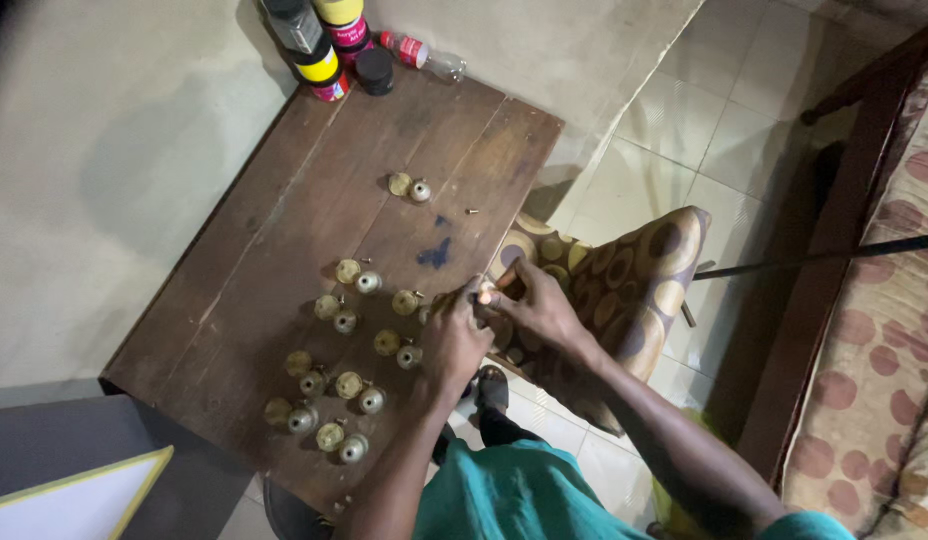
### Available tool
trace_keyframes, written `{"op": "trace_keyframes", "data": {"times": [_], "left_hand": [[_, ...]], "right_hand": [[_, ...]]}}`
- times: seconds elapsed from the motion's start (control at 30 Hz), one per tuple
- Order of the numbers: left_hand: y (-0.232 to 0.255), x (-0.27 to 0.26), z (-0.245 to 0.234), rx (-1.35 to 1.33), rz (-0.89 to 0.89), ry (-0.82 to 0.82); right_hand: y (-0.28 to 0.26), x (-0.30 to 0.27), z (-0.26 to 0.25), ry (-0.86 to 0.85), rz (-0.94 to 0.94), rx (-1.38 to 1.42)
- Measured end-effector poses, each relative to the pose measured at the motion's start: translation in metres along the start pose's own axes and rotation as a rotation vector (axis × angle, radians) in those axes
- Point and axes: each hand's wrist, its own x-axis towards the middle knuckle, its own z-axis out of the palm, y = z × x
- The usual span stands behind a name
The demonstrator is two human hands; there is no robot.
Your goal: The person repeatedly picks up small cylindrical wooden parts from a table, inserts a metal pin into each, and uses a screwdriver to tighten the pin. The person then places the assembled parts back on the table and repeats the process with additional parts.
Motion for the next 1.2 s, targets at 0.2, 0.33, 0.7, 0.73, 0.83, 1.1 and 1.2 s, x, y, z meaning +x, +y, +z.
{"op": "trace_keyframes", "data": {"times": [0.2,0.33,0.7,0.73,0.83,1.1,1.2], "left_hand": [[-0.005,-0.007,0.009,-0.495,-0.096,0.07],[-0.013,-0.015,0.009,-0.482,-0.23,0.015],[-0.051,-0.056,0.04,-0.715,-0.199,0.021],[-0.056,-0.06,0.042,-0.697,-0.178,0.025],[-0.065,-0.061,0.047,-0.58,-0.039,0.096],[-0.033,-0.064,0.02,-0.519,-0.247,-0.046],[-0.014,-0.073,0.006,-0.456,-0.02,-0.027]], "right_hand": [[0.051,0.064,-0.003,-0.004,0.211,0.32],[0.067,0.117,0.002,0.015,0.187,-0.165],[0.126,0.221,0.066,0.062,-0.355,-0.474],[0.13,0.225,0.071,0.103,-0.41,-0.493],[0.132,0.223,0.081,-0.126,-0.241,-0.577],[0.093,0.069,0.069,-0.059,0.093,0.455],[0.065,-0.004,0.046,-0.044,0.104,0.634]]}}
